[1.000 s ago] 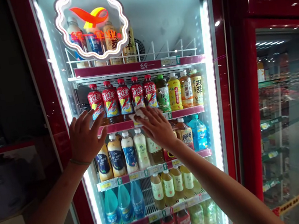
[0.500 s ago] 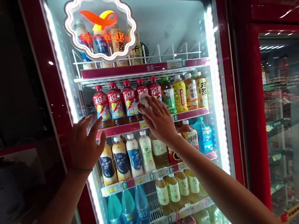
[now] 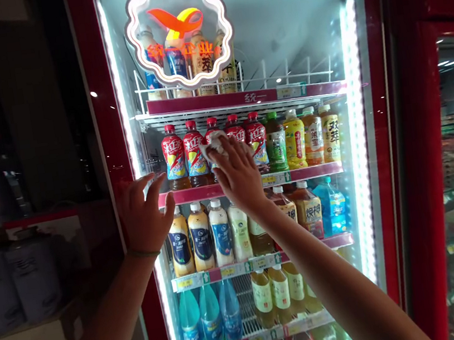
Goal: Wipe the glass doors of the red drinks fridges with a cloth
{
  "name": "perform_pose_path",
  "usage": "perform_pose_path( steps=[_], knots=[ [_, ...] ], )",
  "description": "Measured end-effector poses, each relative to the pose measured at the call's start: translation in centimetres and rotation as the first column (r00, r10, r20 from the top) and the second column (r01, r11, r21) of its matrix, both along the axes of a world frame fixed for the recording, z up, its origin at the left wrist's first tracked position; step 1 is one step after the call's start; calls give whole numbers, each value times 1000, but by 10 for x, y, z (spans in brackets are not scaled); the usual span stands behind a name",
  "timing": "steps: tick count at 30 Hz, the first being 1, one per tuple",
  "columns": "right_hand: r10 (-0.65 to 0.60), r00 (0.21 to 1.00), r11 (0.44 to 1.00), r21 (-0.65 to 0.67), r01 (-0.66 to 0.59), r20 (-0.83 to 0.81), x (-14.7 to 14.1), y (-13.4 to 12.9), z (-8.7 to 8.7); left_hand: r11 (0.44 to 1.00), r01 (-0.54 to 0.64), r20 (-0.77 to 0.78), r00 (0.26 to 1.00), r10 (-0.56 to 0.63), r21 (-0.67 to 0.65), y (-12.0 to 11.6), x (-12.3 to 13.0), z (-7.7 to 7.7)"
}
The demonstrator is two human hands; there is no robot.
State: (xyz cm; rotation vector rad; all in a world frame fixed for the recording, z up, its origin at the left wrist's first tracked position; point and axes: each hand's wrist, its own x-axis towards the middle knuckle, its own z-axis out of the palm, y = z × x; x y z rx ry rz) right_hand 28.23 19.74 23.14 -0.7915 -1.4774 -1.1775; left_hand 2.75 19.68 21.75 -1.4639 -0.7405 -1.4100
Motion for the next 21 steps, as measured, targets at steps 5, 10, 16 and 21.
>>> perform_pose_path(
  steps=[5, 10, 16, 21],
  knots=[
    [-7, 957, 997, -77, 31, 289, -18, -7, -12, 1000, -9, 58, 998, 8, 29, 0, -4, 1],
    [-8, 994, 1000, 7, 7, 110, -14, -2, 4, 1000, 16, 87, 996, -16, 4, 0, -6, 0],
    [20, 953, 994, -112, 15, 303, -39, -4, -8, 993, 114, 146, 983, -109, -28, 1, -9, 3],
    [36, 982, 995, -103, -17, 183, -33, -7, -1, 983, 149, 139, 981, -134, -106, -7, -21, -3]
  ],
)
